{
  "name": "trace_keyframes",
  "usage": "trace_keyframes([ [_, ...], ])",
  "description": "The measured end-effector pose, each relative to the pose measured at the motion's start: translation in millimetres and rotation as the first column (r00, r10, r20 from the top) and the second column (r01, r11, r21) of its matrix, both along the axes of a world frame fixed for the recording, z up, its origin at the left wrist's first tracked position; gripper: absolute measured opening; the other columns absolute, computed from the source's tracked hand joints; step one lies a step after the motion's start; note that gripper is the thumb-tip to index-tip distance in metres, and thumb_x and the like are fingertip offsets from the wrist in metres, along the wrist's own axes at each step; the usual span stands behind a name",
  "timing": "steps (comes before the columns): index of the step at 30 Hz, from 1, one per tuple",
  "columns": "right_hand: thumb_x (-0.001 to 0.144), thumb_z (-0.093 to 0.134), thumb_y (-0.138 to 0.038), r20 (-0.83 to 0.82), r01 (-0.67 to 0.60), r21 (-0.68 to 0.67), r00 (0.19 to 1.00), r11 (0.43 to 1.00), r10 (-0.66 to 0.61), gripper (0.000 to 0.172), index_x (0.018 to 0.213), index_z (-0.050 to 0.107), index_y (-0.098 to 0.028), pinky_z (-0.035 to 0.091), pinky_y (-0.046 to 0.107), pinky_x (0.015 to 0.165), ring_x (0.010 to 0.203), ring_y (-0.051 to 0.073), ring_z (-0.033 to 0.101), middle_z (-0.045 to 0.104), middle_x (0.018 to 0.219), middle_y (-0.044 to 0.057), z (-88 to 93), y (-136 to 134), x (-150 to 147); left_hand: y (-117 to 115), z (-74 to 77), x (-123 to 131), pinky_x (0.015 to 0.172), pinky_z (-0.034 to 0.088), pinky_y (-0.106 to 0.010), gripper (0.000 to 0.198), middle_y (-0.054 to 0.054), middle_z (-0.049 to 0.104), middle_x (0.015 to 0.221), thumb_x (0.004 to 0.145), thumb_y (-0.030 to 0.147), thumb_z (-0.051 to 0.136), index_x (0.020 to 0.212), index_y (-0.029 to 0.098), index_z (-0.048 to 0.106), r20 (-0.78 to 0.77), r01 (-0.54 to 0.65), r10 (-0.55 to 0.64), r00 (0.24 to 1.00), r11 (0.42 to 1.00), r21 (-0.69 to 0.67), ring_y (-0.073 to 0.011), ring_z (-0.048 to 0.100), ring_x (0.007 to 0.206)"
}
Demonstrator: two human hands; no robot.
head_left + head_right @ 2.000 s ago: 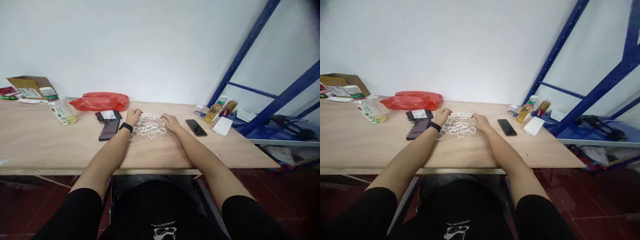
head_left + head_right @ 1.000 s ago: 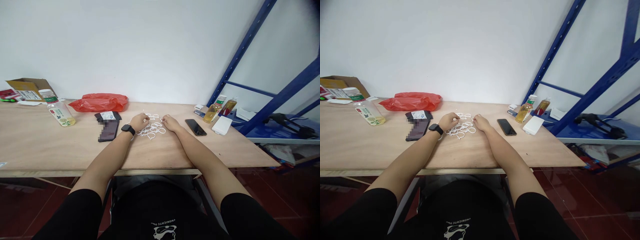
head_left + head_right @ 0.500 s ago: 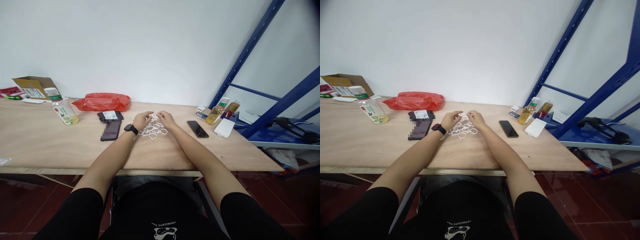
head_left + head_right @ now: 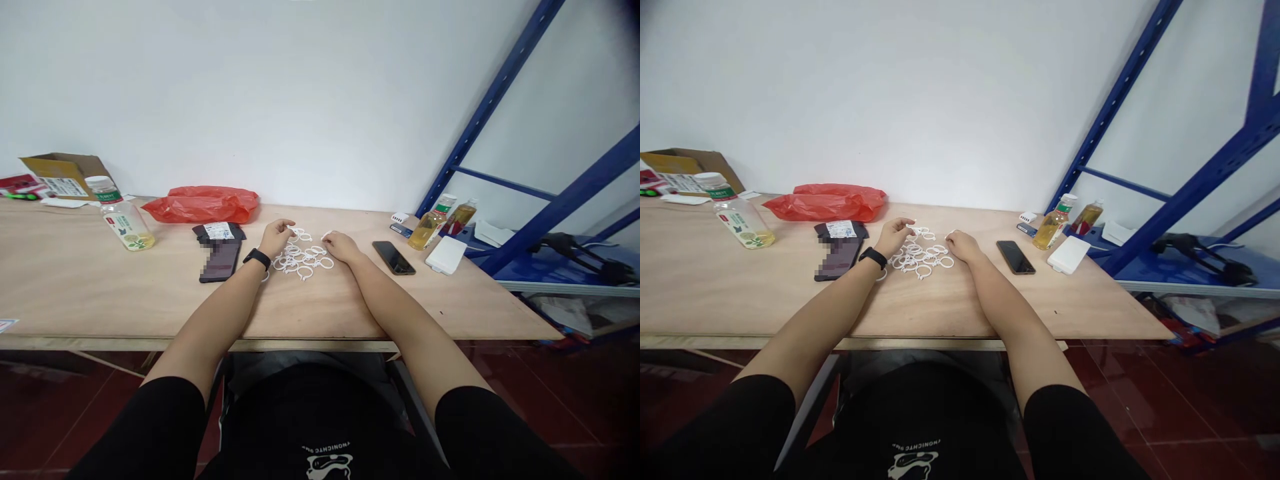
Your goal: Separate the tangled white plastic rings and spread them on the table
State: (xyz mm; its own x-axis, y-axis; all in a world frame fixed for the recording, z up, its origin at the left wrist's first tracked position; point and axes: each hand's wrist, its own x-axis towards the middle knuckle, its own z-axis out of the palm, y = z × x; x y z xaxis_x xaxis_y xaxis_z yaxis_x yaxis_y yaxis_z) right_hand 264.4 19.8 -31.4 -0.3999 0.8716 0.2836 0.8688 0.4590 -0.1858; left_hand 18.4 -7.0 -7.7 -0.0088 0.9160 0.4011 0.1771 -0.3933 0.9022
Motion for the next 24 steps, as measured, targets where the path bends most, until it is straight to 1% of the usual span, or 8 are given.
trace_keyframes([
  [3, 0.089, 0.049, -0.02, -0.05, 0.076, 0.051, 0.996, 0.996, -0.074, 0.026, 0.104, 0.071, -0.02, 0.047, 0.03, 0.085, 0.097, 0.021, 0.061, 0.067, 0.107, 0.008, 2.2, -4.0, 4.3, 1.1, -0.9, -0.6, 0.053, 0.042, -0.022, 0.029, -0.001, 0.067, 0.066, 0.07, 0.014, 0.053, 0.095, 0.011, 0.067, 0.018, 0.012, -0.012, 1.0, 1.0, 0.003, -0.0122, 0.058, 0.057],
  [6, 0.088, 0.049, -0.019, -0.122, 0.151, 0.099, 0.983, 0.984, -0.139, 0.032, 0.116, 0.066, -0.022, 0.048, 0.032, 0.085, 0.097, 0.021, 0.061, 0.063, 0.115, 0.008, 2.0, -3.9, 5.5, 0.3, -0.5, -0.1, 0.051, 0.04, -0.022, 0.029, -0.001, 0.067, 0.065, 0.069, 0.014, 0.053, 0.094, 0.011, 0.067, 0.006, 0.004, -0.004, 1.0, 1.0, -0.012, -0.0113, 0.055, 0.053],
  [8, 0.088, 0.048, -0.017, -0.115, 0.129, 0.096, 0.986, 0.987, -0.117, 0.041, 0.126, 0.061, -0.024, 0.049, 0.032, 0.087, 0.102, 0.022, 0.061, 0.059, 0.125, 0.008, 0.3, -2.4, 5.1, -1.2, 0.4, 0.8, 0.049, 0.039, -0.022, 0.029, -0.001, 0.068, 0.065, 0.069, 0.013, 0.053, 0.094, 0.01, 0.067, -0.009, -0.005, 0.005, 1.0, 0.999, -0.034, -0.0104, 0.052, 0.05],
  [10, 0.087, 0.048, -0.015, -0.061, 0.082, 0.053, 0.995, 0.995, -0.079, 0.045, 0.13, 0.059, -0.025, 0.049, 0.032, 0.089, 0.107, 0.023, 0.06, 0.056, 0.13, 0.007, -2.1, -0.6, 4.5, -3.2, 1.3, 1.6, 0.048, 0.039, -0.022, 0.03, -0.001, 0.068, 0.066, 0.068, 0.013, 0.053, 0.094, 0.011, 0.068, -0.025, -0.008, 0.006, 1.0, 0.999, -0.045, -0.0098, 0.05, 0.048],
  [13, 0.089, 0.047, -0.017, 0.015, 0.073, -0.014, 0.997, 0.997, -0.073, 0.04, 0.124, 0.064, -0.024, 0.048, 0.032, 0.09, 0.109, 0.024, 0.06, 0.061, 0.124, 0.008, -4.9, 1.5, 4.7, -5.6, 2.1, 2.3, 0.048, 0.039, -0.022, 0.029, -0.002, 0.068, 0.066, 0.069, 0.014, 0.054, 0.095, 0.011, 0.068, -0.023, 0.001, -0.001, 1.0, 0.999, -0.035, -0.0107, 0.053, 0.05],
  [18, 0.091, 0.048, -0.022, 0.021, 0.073, -0.011, 0.997, 0.997, -0.073, 0.027, 0.107, 0.07, -0.02, 0.047, 0.031, 0.085, 0.1, 0.023, 0.061, 0.066, 0.112, 0.01, -2.9, -1.1, 7.5, -6.6, 1.9, 2.3, 0.05, 0.042, -0.021, 0.029, -0.002, 0.068, 0.066, 0.07, 0.016, 0.055, 0.096, 0.011, 0.068, -0.022, 0.008, -0.009, 1.0, 0.999, -0.051, -0.0109, 0.055, 0.052],
  [21, 0.092, 0.048, -0.024, -0.028, 0.073, -0.012, 0.997, 0.997, -0.073, 0.024, 0.105, 0.068, -0.02, 0.046, 0.031, 0.084, 0.097, 0.022, 0.061, 0.068, 0.108, 0.01, 0.5, -5.2, 8.2, -6.4, 1.2, 2.1, 0.049, 0.042, -0.021, 0.031, -0.002, 0.068, 0.067, 0.07, 0.017, 0.055, 0.097, 0.011, 0.068, -0.021, 0.01, -0.011, 1.0, 0.999, -0.051, -0.01, 0.053, 0.05],
  [24, 0.094, 0.045, -0.026, -0.156, 0.107, -0.014, 0.982, 0.994, -0.108, 0.028, 0.115, 0.063, -0.02, 0.046, 0.03, 0.081, 0.093, 0.022, 0.063, 0.071, 0.104, 0.008, 2.7, -7.7, 7.7, -6.2, 0.9, 2.0, 0.047, 0.041, -0.021, 0.034, -0.002, 0.068, 0.067, 0.07, 0.018, 0.054, 0.1, 0.011, 0.068, -0.009, 0.018, -0.019, 1.0, 0.998, -0.057, -0.0095, 0.05, 0.047],
])
